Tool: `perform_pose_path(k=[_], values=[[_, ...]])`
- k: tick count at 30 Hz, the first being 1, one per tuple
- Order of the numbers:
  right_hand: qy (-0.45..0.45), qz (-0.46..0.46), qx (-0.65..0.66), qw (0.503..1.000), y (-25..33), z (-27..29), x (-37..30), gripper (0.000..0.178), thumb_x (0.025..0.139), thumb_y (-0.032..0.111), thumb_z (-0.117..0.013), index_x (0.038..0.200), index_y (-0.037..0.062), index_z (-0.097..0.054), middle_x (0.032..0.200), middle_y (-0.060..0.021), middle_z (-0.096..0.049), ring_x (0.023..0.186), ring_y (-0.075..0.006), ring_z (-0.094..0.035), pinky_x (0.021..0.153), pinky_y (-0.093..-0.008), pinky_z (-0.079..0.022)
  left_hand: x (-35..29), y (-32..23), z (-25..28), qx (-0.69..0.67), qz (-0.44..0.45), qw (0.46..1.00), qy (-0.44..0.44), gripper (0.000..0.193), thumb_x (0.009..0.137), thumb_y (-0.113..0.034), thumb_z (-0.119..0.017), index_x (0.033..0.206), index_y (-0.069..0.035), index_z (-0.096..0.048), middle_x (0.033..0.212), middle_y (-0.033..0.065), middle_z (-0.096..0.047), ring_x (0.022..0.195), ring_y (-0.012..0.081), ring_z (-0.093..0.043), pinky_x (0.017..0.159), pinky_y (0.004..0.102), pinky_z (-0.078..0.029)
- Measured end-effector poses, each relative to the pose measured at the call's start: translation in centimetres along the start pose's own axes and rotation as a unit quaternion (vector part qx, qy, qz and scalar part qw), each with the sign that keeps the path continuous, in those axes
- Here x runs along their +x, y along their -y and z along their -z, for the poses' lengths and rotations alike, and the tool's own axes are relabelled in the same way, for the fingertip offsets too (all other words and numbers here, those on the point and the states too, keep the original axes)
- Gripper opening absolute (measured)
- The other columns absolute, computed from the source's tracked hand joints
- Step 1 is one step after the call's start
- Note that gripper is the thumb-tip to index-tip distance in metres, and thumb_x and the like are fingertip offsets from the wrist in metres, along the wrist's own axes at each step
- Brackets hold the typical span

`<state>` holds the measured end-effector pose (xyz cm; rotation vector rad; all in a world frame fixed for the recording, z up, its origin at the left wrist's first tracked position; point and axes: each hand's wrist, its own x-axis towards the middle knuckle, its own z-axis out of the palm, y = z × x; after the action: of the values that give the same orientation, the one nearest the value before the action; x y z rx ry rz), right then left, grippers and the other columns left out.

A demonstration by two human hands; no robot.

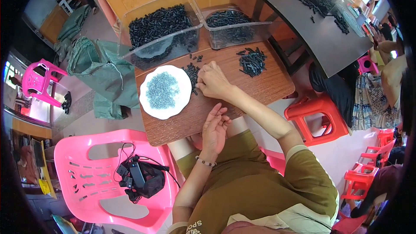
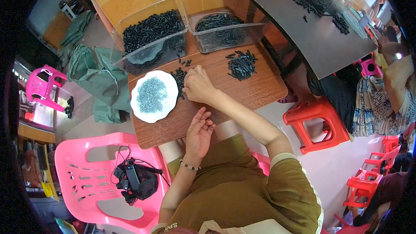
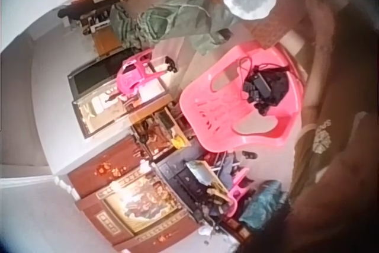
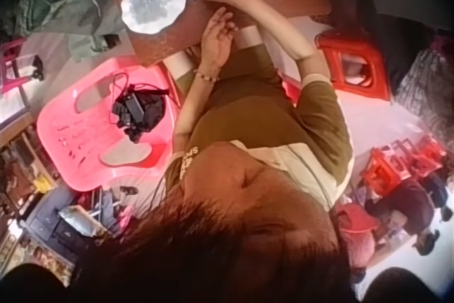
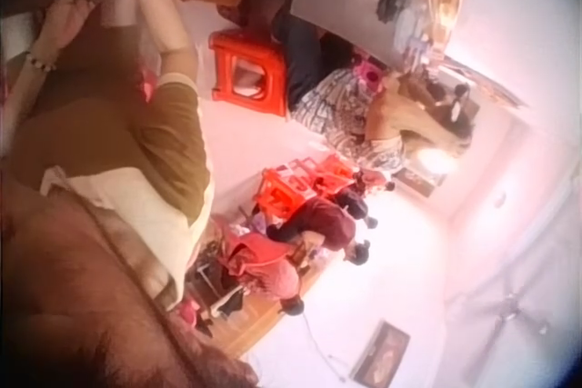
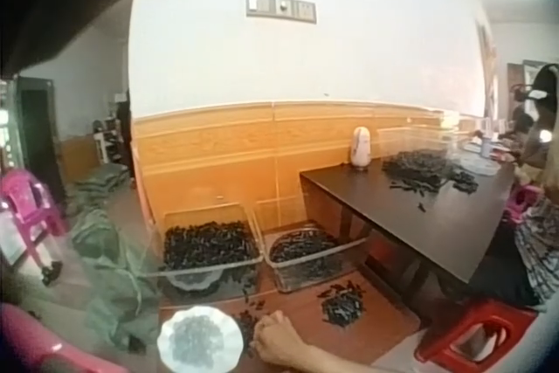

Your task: The person assembles small components by hand by inserting tiny beads into black plastic parts.

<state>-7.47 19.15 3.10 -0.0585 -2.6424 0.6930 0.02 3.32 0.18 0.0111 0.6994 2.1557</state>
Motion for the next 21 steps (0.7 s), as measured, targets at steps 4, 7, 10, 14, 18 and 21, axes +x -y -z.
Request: perform_pose_path(k=[4,7,10,14,18,21], values=[[-0.04,-0.029,0.069,0.996,-0.2,1.8,-1.0,0.014,0.073,0.018,-0.071,0.072,0.0049,-0.065,0.082,-0.0153,-0.063,0.088,-0.036,-0.053,0.082,-0.0436,-0.042,-0.1,0.3,-0.5,-0.008,-0.01,1.0,-0.006,0.037,0.093,-0.01,-0.05,0.129,-0.002,-0.047,0.113,0.0074,-0.058,0.087,0.0131,-0.057,0.084,0.0295,-0.047],[-0.056,-0.002,0.106,0.993,0.9,3.9,-2.4,0.013,0.075,0.014,-0.07,0.081,0.0046,-0.064,0.082,-0.0123,-0.064,0.088,-0.0337,-0.055,0.08,-0.041,-0.044,-0.5,0.1,-0.6,-0.002,-0.033,0.999,-0.036,0.036,0.093,-0.011,-0.052,0.128,-0.003,-0.047,0.111,0.0076,-0.059,0.089,0.0143,-0.058,0.085,0.031,-0.047],[-0.064,0.018,0.12,0.991,2.8,6.2,-4.9,0.013,0.074,0.009,-0.07,0.084,0.0043,-0.063,0.085,-0.0087,-0.064,0.09,-0.0306,-0.055,0.08,-0.0385,-0.044,-1.0,-0.3,-1.5,0.035,-0.075,0.994,-0.077,0.032,0.096,-0.016,-0.051,0.126,-0.002,-0.049,0.113,0.0084,-0.059,0.092,0.0145,-0.06,0.085,0.0287,-0.049],[-0.037,0.057,0.11,0.992,4.5,7.5,-8.0,0.015,0.071,0.004,-0.07,0.082,0.0048,-0.06,0.09,-0.0064,-0.063,0.089,-0.0285,-0.052,0.078,-0.0369,-0.044,-1.2,-0.7,-2.1,0.058,-0.086,0.992,-0.07,0.031,0.096,-0.017,-0.053,0.123,-0.001,-0.051,0.11,0.007,-0.061,0.094,0.0139,-0.061,0.084,0.0274,-0.05],[-0.035,0.096,0.096,0.99,4.6,6.9,-9.2,0.019,0.068,0.002,-0.068,0.083,0.005,-0.058,0.092,-0.0064,-0.06,0.09,-0.0295,-0.051,0.079,-0.0379,-0.044,-1.6,-0.4,-1.7,0.08,-0.072,0.99,-0.091,0.028,0.095,-0.015,-0.056,0.119,-0.001,-0.054,0.107,0.006,-0.063,0.094,0.0127,-0.061,0.081,0.0261,-0.051],[-0.028,0.103,0.084,0.991,4.5,6.6,-9.4,0.019,0.067,0.003,-0.068,0.083,0.0046,-0.058,0.092,-0.0064,-0.06,0.09,-0.0299,-0.051,0.079,-0.0382,-0.044,-1.7,-0.5,-1.7,0.092,-0.088,0.985,-0.116,0.026,0.094,-0.014,-0.056,0.116,0.0,-0.056,0.103,0.0071,-0.064,0.091,0.0129,-0.062,0.079,0.0268,-0.052]])
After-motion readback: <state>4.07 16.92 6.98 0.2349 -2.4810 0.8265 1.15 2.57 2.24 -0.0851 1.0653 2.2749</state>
